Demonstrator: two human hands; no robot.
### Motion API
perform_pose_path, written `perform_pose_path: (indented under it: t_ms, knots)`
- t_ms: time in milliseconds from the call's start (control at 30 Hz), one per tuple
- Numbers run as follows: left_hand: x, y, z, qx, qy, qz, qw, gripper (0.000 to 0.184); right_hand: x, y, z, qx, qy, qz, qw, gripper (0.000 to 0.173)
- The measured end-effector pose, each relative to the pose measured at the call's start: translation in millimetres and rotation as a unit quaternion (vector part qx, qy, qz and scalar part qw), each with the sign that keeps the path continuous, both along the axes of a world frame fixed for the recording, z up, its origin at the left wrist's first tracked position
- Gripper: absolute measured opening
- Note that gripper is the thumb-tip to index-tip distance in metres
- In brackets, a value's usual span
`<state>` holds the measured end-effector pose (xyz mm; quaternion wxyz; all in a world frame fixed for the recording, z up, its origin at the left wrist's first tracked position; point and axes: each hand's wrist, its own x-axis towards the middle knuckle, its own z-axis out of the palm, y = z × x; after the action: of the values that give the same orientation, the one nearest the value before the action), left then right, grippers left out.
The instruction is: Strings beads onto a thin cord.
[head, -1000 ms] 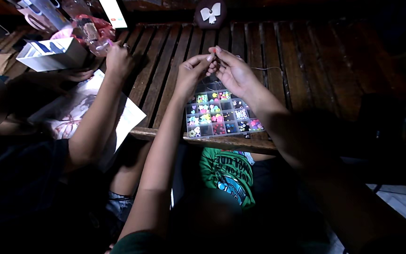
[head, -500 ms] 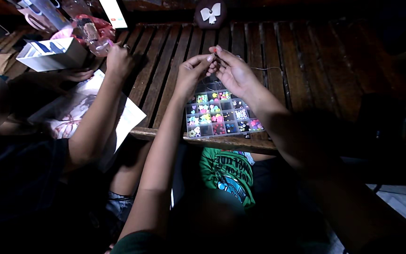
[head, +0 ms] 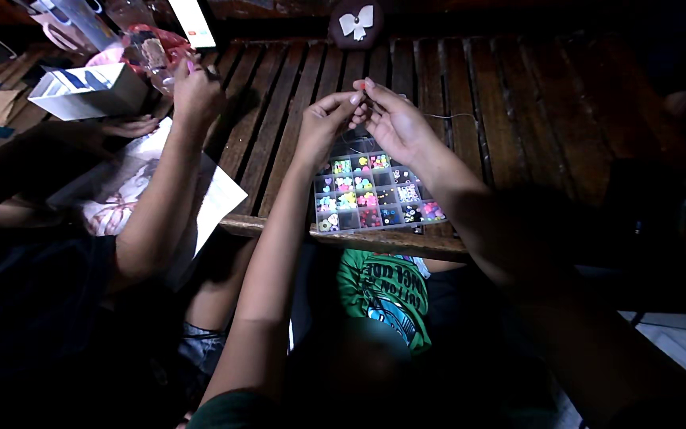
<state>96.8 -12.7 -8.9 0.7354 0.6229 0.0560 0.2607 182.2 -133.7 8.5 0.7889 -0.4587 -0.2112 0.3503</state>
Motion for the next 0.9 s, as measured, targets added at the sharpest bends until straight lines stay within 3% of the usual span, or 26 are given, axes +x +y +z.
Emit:
perform_pose_path:
  t_ms: [367,567,767,900]
  knots:
    - [0.6,0.3,-0.8,-0.005,-0.006,-0.002,1.000,0.011,2.0,0.4,-2.5,0.003,-0.029,0.001,1.000,0.016]
    - [0.2,0.2,0.3,0.003,-0.001,-0.004,1.000,0.012,16.5,-6.8,1.2,-0.041,-0.241,-0.044,0.969,0.010]
    - [-0.9,-1.3,2.7,0.009,0.008,0.000,1.000,0.012,22.8,-15.2,11.2,-0.025,-0.180,-0.072,0.981,0.018]
    - [-1.1,-1.0,2.4,0.011,0.006,-0.003,1.000,0.012,25.2,-16.5,11.7,-0.015,-0.170,-0.067,0.983,0.014]
